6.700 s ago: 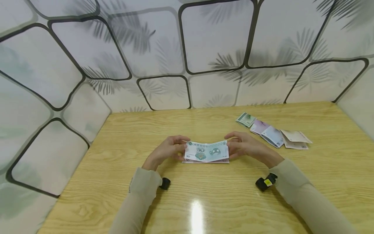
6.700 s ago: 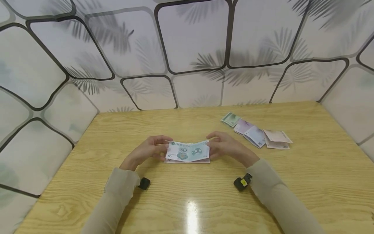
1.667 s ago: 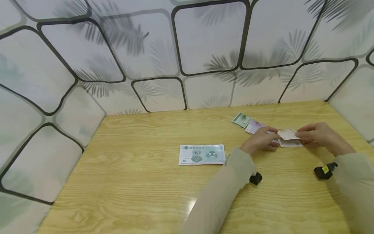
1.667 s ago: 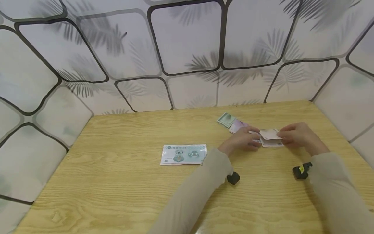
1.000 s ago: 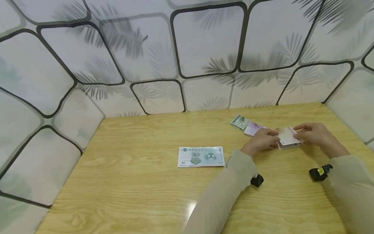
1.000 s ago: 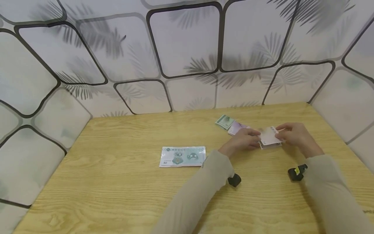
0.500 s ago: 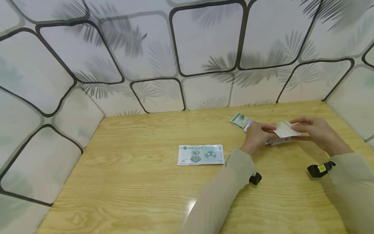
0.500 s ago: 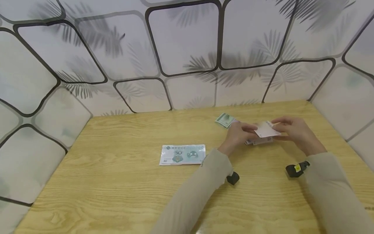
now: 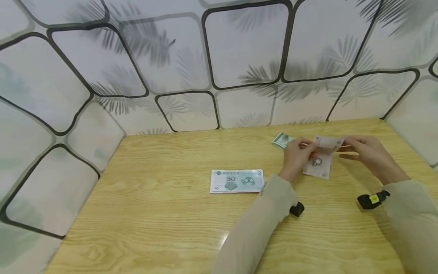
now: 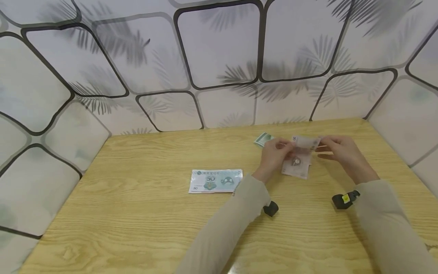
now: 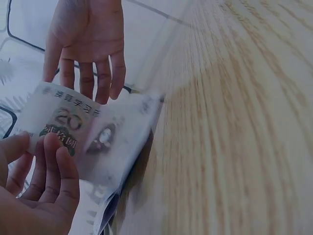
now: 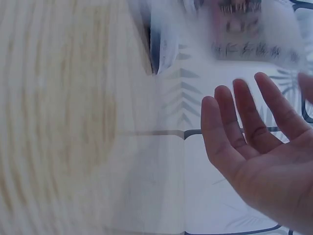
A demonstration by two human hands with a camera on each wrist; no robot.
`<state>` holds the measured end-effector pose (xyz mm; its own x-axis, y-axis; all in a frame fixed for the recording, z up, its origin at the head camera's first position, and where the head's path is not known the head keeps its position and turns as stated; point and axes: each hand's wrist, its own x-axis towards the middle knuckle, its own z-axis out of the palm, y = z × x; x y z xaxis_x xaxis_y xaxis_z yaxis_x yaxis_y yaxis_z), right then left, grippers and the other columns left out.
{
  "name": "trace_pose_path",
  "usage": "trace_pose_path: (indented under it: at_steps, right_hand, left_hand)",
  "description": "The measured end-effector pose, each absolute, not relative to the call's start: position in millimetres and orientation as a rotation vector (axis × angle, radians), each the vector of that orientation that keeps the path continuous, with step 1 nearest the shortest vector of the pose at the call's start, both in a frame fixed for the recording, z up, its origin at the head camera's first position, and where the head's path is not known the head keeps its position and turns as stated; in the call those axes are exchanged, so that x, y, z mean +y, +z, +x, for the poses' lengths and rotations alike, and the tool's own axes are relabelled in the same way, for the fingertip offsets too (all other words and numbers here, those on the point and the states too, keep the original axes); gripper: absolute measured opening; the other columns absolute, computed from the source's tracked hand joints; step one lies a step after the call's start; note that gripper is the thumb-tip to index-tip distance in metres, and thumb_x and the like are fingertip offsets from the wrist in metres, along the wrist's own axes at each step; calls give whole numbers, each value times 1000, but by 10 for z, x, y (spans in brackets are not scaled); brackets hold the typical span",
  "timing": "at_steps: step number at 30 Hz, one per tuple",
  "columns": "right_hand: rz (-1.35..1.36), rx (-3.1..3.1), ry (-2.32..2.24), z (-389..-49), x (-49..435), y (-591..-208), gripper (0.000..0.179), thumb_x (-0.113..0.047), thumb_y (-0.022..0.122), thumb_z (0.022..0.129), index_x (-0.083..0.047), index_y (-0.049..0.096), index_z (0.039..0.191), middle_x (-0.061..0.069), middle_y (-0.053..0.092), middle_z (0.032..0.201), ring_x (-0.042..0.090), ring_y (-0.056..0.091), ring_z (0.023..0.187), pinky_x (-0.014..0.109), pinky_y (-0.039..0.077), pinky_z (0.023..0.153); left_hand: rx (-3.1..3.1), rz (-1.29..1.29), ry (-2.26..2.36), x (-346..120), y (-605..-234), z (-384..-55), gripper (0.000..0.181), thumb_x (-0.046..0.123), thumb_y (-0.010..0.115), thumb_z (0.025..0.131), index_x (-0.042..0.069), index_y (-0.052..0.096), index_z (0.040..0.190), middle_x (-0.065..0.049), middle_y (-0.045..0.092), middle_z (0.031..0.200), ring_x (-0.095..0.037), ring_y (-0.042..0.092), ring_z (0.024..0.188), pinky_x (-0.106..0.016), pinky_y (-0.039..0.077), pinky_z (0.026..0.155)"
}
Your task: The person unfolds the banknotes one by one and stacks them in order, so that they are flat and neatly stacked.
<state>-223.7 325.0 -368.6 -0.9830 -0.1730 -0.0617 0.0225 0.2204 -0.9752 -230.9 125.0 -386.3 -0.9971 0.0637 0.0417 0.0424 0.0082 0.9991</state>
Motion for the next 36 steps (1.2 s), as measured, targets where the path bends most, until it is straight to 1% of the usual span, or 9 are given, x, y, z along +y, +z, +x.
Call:
trace_pose_path:
  at_steps: [3, 8, 13, 18, 21, 22, 25, 29, 36]
  right_hand:
    - [-149, 2317, -1830, -2226, 3224, -3676, 24, -39, 48, 92, -24, 60, 108, -12, 58, 103, 7, 59, 92, 32, 53, 78]
    - [-211, 2310, -1783, -2235, 3188, -3707, 27, -34, 44, 95, -19, 56, 115, -9, 60, 102, 9, 60, 91, 30, 53, 75]
    - [-251, 2370, -1662, -2235, 3176, -3750, 20, -21, 52, 94, -15, 53, 113, -11, 61, 98, 9, 60, 85, 27, 53, 67]
    - [-319, 2373, -1672, -2225, 3171, -3738, 21, -9, 56, 91, -15, 56, 112, -7, 61, 96, 13, 61, 79, 32, 54, 60]
    - [-341, 2371, -1673, -2214, 3180, -3721, 22, -9, 56, 91, -14, 57, 112, -6, 60, 97, 14, 61, 77, 32, 53, 58]
    - [-346, 2365, -1673, -2214, 3182, -3719, 22, -9, 56, 91, -14, 58, 112, -6, 60, 97, 15, 61, 77, 33, 53, 58]
    - [-362, 2345, -1652, -2213, 3170, -3711, 22, -8, 57, 91, -16, 60, 111, -6, 61, 97, 16, 61, 77, 34, 54, 58]
    - [-385, 2319, -1644, -2204, 3145, -3700, 24, -7, 56, 91, -19, 60, 110, -5, 62, 97, 17, 62, 76, 35, 54, 58]
    - [-383, 2126, -1844, -2186, 3156, -3733, 26, 4, 52, 90, -14, 61, 106, 3, 63, 94, 19, 62, 75, 36, 54, 57]
  left_hand:
    - [2139, 71, 2290, 1249, -3873, -2327, 7, 14, 64, 85, 9, 60, 82, -1, 63, 62, -15, 64, 55, -23, 54, 51]
    - [2015, 58, 2413, 1227, -3875, -2341, 9, 14, 61, 88, 8, 56, 84, -7, 64, 62, -18, 64, 53, -25, 54, 51]
    - [1959, 89, 2472, 1172, -3847, -2328, 10, 20, 58, 91, 10, 55, 89, -10, 65, 64, -21, 64, 53, -30, 55, 53]
    - [2030, 21, 2458, 1089, -3861, -2367, 11, 17, 64, 86, 7, 59, 83, -6, 60, 60, -30, 59, 53, -43, 54, 54]
    - [2048, 52, 2416, 1019, -3881, -2407, 12, 13, 67, 83, 3, 64, 88, -1, 58, 62, -34, 59, 60, -47, 53, 57]
    - [2045, 76, 2390, 989, -3877, -2411, 14, 12, 68, 83, 2, 65, 92, 0, 58, 64, -37, 60, 65, -51, 53, 62]
    - [2026, 159, 2303, 902, -3855, -2417, 20, 8, 66, 84, 0, 64, 102, 1, 58, 67, -29, 61, 60, -51, 53, 66]
    - [2022, 225, 2229, 804, -3856, -2429, 20, 5, 64, 85, 2, 64, 104, -1, 58, 70, -14, 58, 55, -48, 53, 67]
    - [1890, 188, 2325, 691, -3888, -2463, 18, 1, 61, 85, -3, 62, 103, -4, 60, 71, -15, 59, 57, -52, 51, 70]
